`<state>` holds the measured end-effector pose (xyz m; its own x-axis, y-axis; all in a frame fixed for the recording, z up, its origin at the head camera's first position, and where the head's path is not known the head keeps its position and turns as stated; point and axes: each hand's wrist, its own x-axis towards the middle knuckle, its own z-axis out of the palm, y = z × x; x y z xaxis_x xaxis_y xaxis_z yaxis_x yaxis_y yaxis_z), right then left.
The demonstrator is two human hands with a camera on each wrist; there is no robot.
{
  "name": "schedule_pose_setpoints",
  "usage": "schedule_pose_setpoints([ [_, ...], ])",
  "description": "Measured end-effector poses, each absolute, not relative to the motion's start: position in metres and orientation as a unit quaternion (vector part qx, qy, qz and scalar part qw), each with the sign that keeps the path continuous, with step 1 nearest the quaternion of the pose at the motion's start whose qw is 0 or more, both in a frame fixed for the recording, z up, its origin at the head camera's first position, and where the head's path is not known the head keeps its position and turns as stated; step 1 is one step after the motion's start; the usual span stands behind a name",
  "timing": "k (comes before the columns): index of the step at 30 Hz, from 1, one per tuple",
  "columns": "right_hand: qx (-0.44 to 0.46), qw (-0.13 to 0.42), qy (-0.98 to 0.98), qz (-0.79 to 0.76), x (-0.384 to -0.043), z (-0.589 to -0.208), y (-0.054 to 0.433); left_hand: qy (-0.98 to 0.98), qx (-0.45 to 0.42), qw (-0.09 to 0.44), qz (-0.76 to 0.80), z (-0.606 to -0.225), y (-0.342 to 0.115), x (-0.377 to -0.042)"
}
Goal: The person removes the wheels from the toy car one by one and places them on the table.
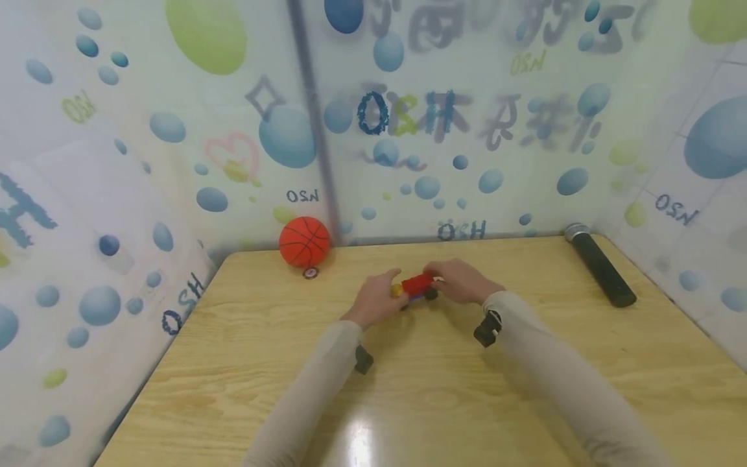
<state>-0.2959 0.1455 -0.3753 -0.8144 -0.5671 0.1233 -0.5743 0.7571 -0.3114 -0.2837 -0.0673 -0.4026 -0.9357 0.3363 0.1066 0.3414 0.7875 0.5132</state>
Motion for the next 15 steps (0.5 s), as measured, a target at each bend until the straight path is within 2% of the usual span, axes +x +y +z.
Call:
schedule_pose_setpoints([
  [15,0.316,-0.033,-0.941,0.116,-0.290,-0.347,0.139,-0.929,-0.222,0.031,-0.295,-0.402,-0.061,-0.279],
])
